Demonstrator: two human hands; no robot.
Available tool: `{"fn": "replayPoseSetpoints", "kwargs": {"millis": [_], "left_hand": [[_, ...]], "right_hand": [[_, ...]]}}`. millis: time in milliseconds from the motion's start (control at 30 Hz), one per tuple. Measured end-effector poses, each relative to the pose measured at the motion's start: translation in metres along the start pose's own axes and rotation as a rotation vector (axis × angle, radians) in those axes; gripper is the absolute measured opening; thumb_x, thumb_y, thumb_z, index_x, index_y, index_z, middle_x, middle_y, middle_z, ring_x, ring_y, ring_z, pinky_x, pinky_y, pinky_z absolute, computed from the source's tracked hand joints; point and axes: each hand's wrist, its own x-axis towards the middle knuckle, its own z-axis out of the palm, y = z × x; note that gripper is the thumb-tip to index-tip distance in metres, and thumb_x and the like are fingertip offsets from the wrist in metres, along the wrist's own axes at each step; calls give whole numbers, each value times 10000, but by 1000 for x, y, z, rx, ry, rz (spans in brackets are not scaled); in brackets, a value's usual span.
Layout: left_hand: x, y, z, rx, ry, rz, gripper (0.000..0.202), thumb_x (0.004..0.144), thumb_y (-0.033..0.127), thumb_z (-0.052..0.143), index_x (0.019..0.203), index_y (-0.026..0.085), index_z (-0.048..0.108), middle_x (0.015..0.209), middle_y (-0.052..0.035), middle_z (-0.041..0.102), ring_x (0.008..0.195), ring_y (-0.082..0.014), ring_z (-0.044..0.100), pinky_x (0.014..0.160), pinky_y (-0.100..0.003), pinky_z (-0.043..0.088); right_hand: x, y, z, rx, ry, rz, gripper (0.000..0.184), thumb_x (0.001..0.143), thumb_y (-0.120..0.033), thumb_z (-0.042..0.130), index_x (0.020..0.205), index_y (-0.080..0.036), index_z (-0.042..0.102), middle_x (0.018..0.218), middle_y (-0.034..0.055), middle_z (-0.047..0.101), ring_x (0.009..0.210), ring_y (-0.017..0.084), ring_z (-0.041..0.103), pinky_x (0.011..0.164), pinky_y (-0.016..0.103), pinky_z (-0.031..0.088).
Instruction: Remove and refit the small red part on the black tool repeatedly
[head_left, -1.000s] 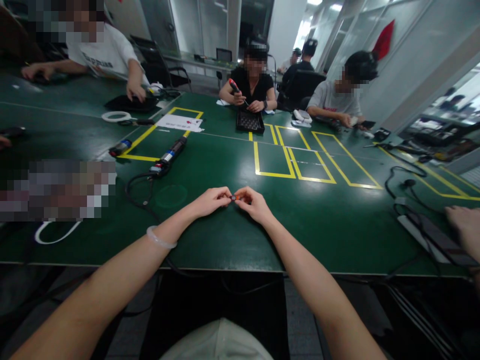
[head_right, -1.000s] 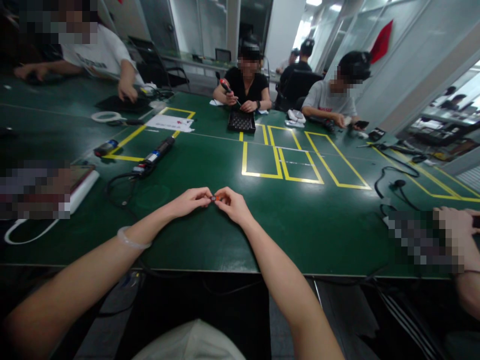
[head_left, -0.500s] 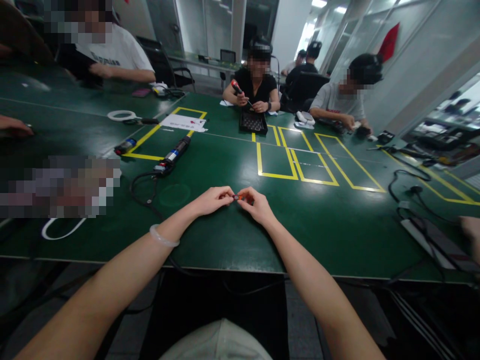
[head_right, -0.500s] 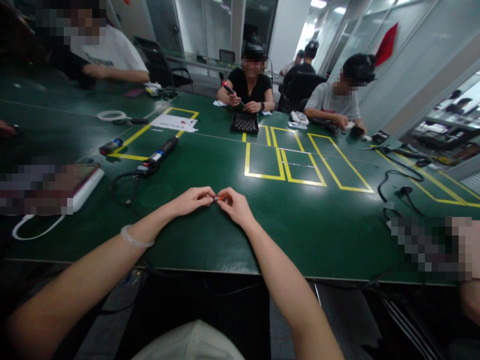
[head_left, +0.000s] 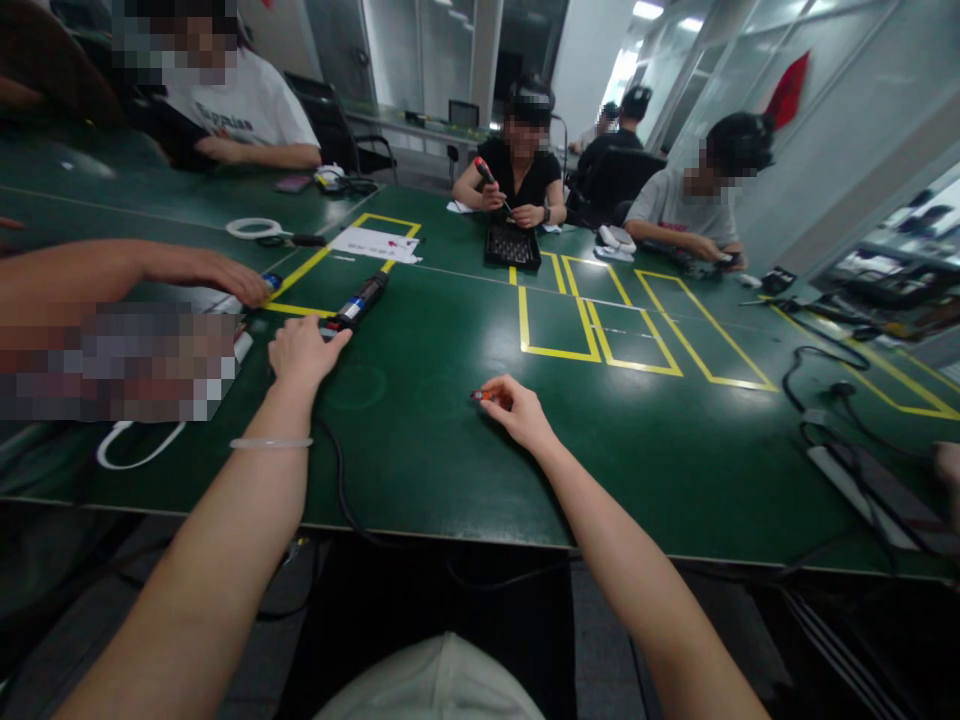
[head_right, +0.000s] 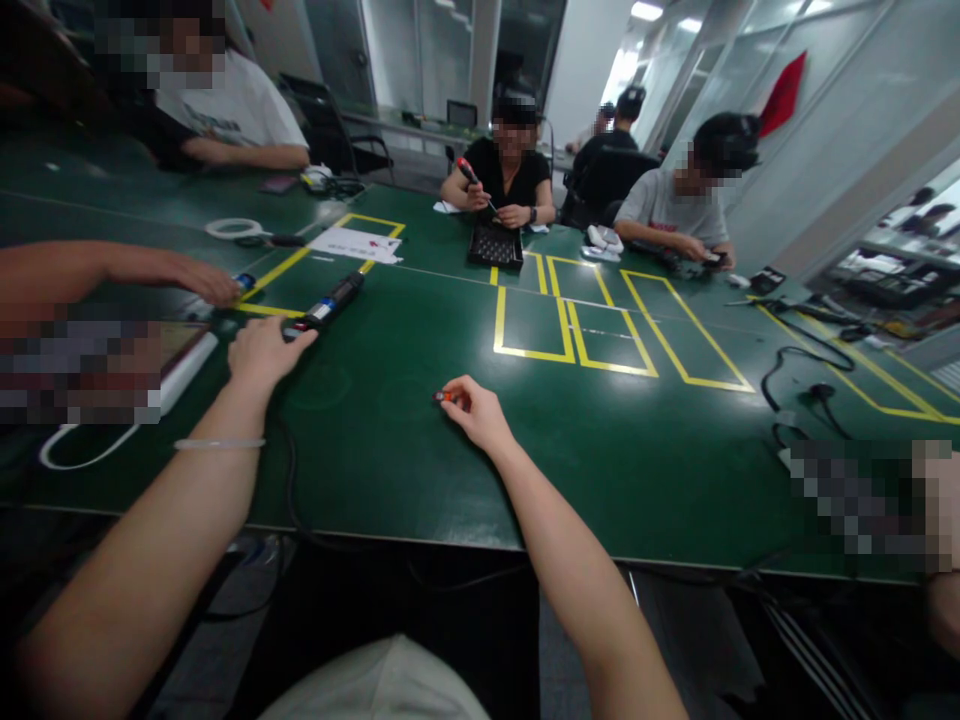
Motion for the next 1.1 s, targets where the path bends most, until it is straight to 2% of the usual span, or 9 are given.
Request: {"fn": "replayPoseSetpoints", "kwargs": {"millis": [67,167,267,467,633,767,967,1100], "left_hand": [[5,-4,1,20,-82,-31,690,928,615,467,1332,65,574,1263,-234,576,1064,-359,532,884,-467,421],[9,-3,3,8,-110,-61,681,925,619,468,1354,104,587,1255,-212,590,1051,-348,545,872,-458,427],[10,-2,5,-1,-87,-71,694,895,628,509,1361,121,590,1252,-208,601,1044,-350,557,853,-452,436],[13,-7,13,-38,-42,-36,782,835,734,485,1313,134,641,1197,-257,625,1066,-421,581,809,-485,439],[13,-4,16,-87,-35,-48,716,818,670,542,1300,151,656,1159,-250,641,1074,-439,586,823,-513,433],[8,4,16,-68,-13,-47,685,796,652,571,1273,172,681,1137,-223,661,1040,-417,606,815,-496,456],[-5,18,19,-62,-23,75,653,794,645,584,1230,176,710,1150,-194,671,1000,-386,624,784,-448,472],[-21,35,18,-59,-45,195,646,816,646,562,1236,177,704,1159,-176,663,1005,-361,626,749,-397,477]], "right_hand": [[0,1,0,3,-9,3,215,833,-351,658,979,-197,619,822,4,669,639,123,539,644,258,440],[-1,2,0,25,-17,2,218,845,-361,659,985,-199,615,860,19,702,668,132,575,661,264,448],[-1,4,1,51,-29,14,221,854,-371,660,986,-204,603,880,25,721,694,141,608,676,269,452],[-1,4,1,12,-38,3,216,868,-373,648,997,-205,604,871,16,708,704,144,604,700,276,461],[1,1,-3,-111,58,-70,178,853,-348,654,946,-197,638,938,40,657,761,151,587,725,287,460],[1,-1,-3,-69,70,-23,176,844,-337,644,952,-199,630,899,35,673,761,161,593,716,291,465],[2,2,-2,-59,72,-31,228,851,-329,624,1037,-199,641,923,41,686,759,164,597,724,304,476],[2,3,-3,-74,65,-56,216,861,-313,615,1039,-198,656,947,49,688,763,162,598,726,303,475]]}}
